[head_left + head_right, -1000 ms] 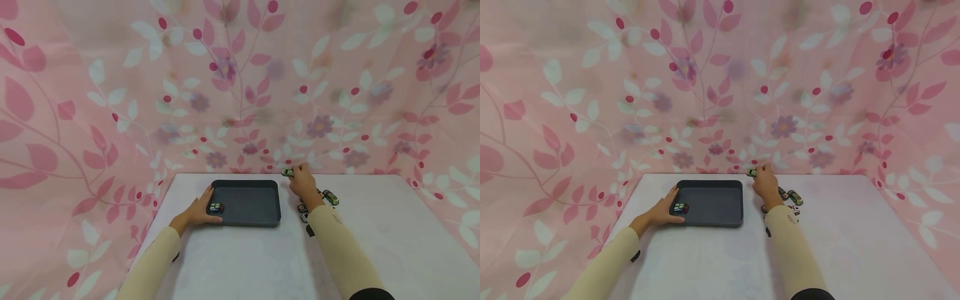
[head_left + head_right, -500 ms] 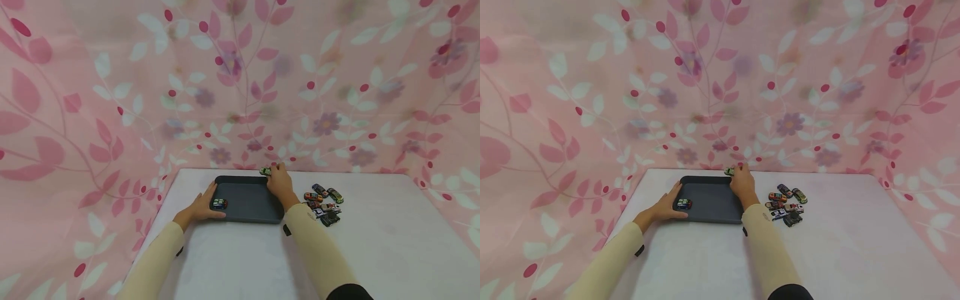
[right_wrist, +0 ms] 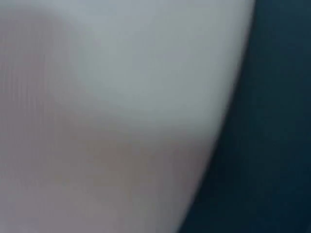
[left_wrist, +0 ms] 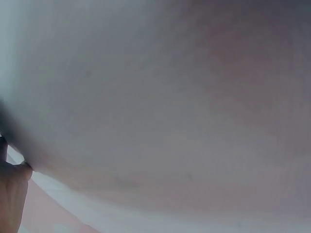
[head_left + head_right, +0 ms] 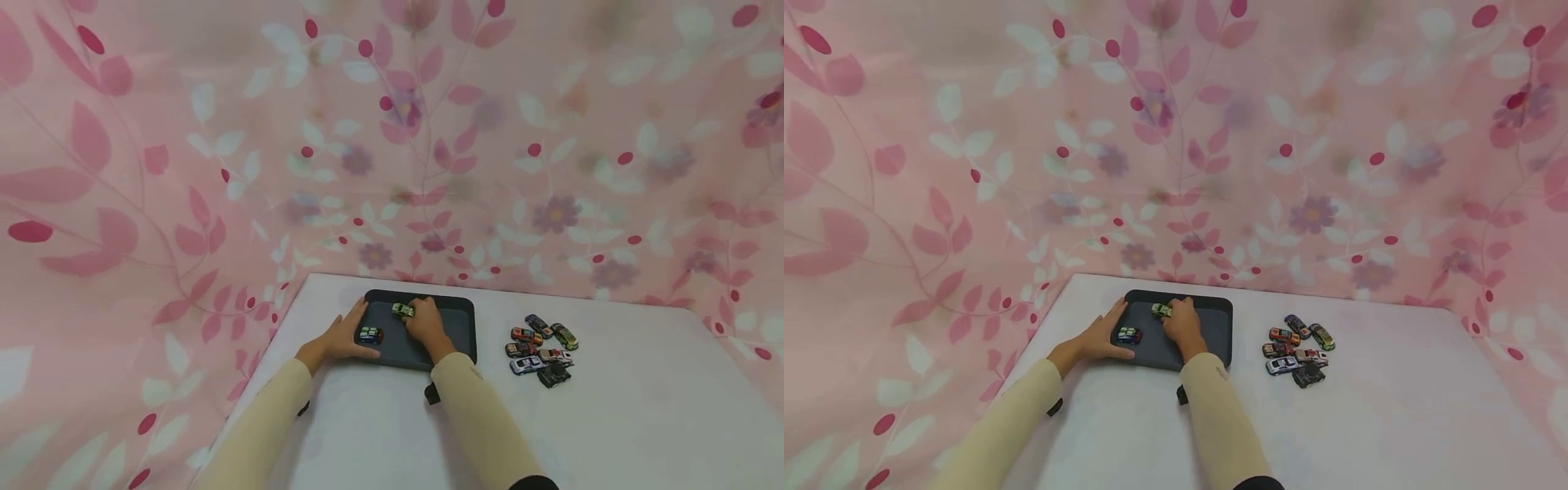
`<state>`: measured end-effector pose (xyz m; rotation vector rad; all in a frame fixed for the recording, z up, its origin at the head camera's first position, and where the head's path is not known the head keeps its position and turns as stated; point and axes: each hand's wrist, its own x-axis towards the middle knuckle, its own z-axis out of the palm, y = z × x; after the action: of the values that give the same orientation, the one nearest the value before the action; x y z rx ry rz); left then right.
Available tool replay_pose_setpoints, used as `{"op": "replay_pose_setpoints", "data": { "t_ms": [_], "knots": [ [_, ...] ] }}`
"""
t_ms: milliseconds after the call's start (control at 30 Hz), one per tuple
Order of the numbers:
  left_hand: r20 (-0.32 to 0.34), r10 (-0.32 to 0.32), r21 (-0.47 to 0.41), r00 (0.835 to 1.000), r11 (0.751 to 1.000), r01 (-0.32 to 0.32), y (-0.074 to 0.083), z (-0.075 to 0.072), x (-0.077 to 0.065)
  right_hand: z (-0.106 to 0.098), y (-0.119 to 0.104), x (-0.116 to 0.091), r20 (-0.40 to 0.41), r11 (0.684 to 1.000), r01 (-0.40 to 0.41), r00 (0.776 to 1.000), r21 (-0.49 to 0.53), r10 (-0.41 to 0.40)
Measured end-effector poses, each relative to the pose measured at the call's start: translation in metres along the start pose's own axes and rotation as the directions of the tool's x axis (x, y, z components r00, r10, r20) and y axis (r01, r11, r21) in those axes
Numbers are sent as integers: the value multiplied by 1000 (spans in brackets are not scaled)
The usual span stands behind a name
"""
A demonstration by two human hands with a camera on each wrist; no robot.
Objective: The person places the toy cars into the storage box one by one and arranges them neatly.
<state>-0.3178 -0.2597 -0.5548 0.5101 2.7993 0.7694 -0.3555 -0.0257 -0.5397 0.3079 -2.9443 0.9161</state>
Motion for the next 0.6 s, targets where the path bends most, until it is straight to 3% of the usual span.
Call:
{"op": "replay_pose_setpoints", "data": {
  "t_ms": [133, 233, 600],
  "knots": [
    [42, 14, 48, 999, 999, -16, 0, 1, -1, 19, -2, -6, -8, 996, -33, 999, 80, 34],
    [32, 1, 46, 999, 999, -3, 1, -1, -2, 26, -7, -4, -3, 988, -17, 1000, 154, 18],
    [8, -14, 44, 1000, 999, 13, -1, -3, -1, 33, -22, 1, 26, 960, -36, 999, 278, 30]
  ]
}}
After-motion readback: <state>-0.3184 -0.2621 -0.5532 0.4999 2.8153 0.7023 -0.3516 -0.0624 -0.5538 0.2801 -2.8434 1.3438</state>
